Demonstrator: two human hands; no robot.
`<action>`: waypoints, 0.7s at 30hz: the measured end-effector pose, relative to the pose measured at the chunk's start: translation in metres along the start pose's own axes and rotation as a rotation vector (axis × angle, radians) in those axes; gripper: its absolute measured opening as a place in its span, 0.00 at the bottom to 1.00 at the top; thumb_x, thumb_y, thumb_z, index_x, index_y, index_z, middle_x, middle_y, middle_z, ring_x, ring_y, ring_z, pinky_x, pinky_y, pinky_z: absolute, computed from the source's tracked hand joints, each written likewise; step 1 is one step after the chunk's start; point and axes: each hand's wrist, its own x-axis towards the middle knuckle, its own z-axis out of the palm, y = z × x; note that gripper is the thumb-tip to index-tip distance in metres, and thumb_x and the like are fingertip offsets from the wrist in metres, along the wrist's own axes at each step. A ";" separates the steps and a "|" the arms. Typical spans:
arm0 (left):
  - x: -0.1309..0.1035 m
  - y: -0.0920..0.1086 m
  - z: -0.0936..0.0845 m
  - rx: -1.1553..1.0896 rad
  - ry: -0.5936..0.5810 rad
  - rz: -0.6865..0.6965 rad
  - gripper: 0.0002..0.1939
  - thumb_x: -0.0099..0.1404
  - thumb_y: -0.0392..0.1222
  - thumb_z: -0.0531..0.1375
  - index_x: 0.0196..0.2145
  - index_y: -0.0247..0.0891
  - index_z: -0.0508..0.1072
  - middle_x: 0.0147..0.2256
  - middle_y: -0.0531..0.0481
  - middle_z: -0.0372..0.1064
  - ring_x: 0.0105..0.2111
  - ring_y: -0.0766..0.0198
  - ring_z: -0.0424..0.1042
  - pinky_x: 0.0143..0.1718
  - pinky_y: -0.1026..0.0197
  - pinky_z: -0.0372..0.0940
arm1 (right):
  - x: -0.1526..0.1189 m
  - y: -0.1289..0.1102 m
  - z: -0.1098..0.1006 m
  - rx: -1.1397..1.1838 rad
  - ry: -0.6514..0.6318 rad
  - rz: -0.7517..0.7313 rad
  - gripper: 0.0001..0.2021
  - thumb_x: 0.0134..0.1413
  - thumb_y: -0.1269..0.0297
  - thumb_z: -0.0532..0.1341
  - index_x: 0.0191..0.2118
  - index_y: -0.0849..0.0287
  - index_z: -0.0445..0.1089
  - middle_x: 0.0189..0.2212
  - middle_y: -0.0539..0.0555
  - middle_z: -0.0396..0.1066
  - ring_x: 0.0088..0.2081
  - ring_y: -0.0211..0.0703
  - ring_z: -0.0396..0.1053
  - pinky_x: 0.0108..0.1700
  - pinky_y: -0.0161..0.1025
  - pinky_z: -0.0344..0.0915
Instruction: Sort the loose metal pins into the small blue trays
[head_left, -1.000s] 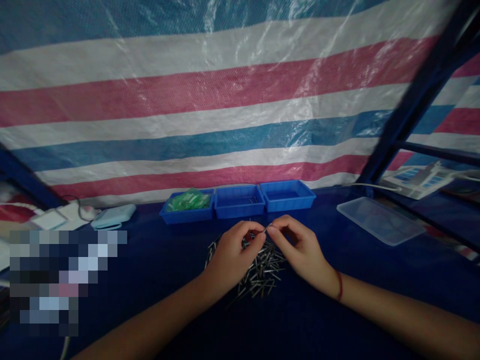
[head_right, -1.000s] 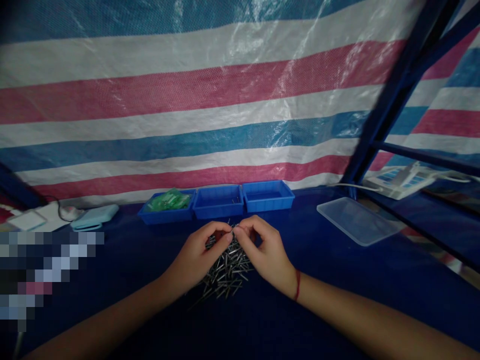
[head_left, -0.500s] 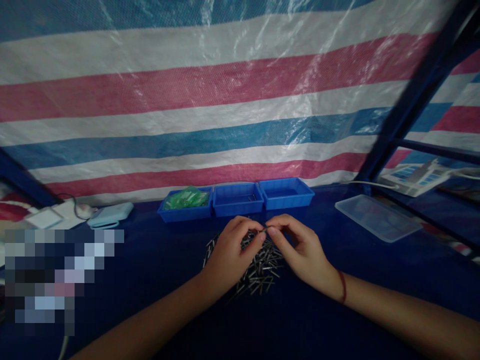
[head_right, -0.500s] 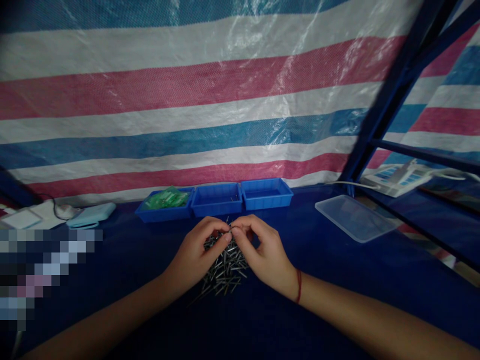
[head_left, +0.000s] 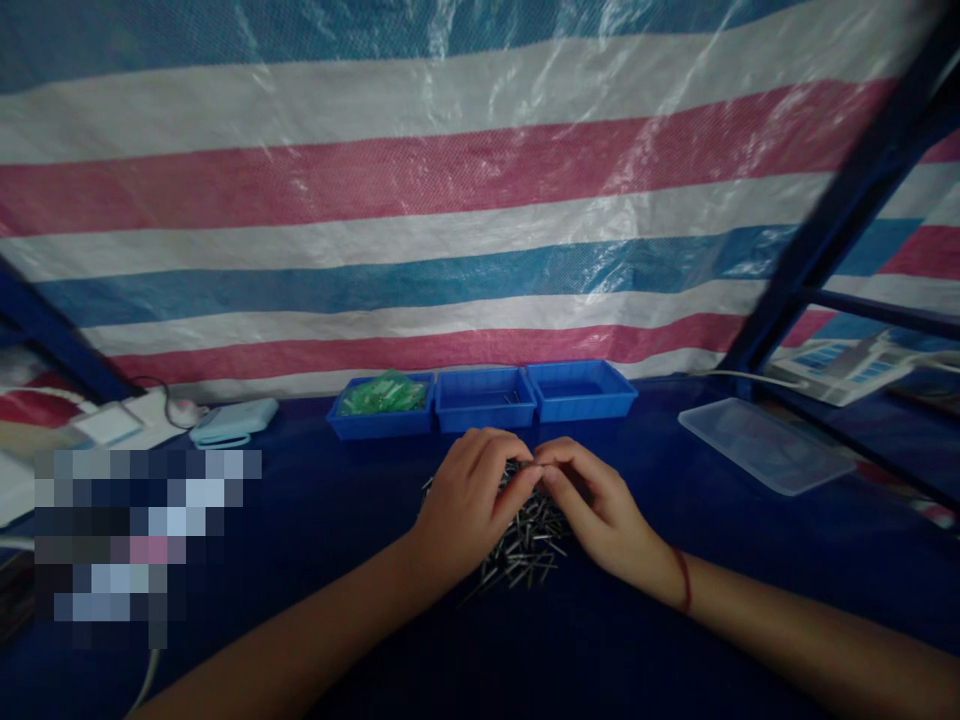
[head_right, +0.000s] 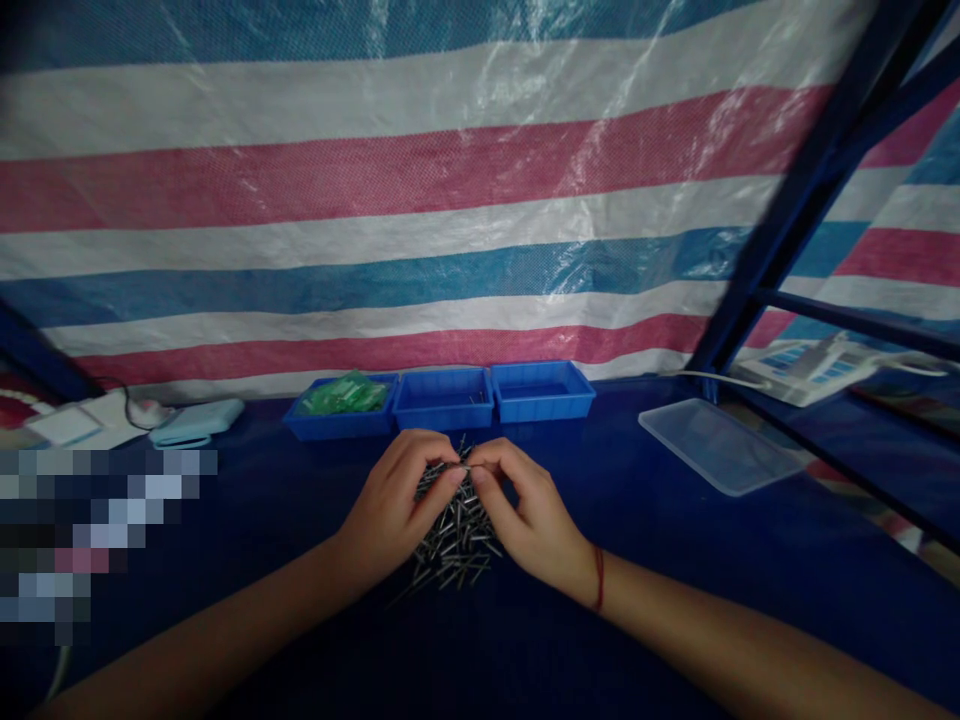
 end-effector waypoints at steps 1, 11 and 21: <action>0.000 0.000 -0.001 0.005 -0.009 -0.015 0.03 0.67 0.38 0.52 0.36 0.38 0.63 0.34 0.49 0.65 0.36 0.61 0.65 0.38 0.56 0.62 | 0.001 -0.002 0.000 -0.018 -0.017 -0.006 0.06 0.61 0.67 0.51 0.36 0.57 0.64 0.31 0.50 0.66 0.33 0.36 0.65 0.36 0.35 0.62; -0.005 -0.033 -0.013 0.147 -0.073 -0.186 0.17 0.67 0.40 0.51 0.52 0.34 0.58 0.43 0.42 0.64 0.44 0.56 0.64 0.47 0.50 0.61 | 0.088 0.027 0.001 -0.523 0.120 -0.085 0.12 0.62 0.62 0.47 0.32 0.58 0.63 0.29 0.55 0.66 0.33 0.44 0.65 0.38 0.39 0.59; -0.009 -0.069 -0.013 0.118 -0.375 -0.074 0.12 0.64 0.33 0.52 0.42 0.38 0.71 0.39 0.47 0.69 0.39 0.60 0.68 0.44 0.55 0.64 | 0.038 0.035 -0.006 -0.498 -0.071 -0.065 0.09 0.61 0.61 0.49 0.36 0.58 0.63 0.27 0.52 0.67 0.28 0.40 0.66 0.34 0.37 0.61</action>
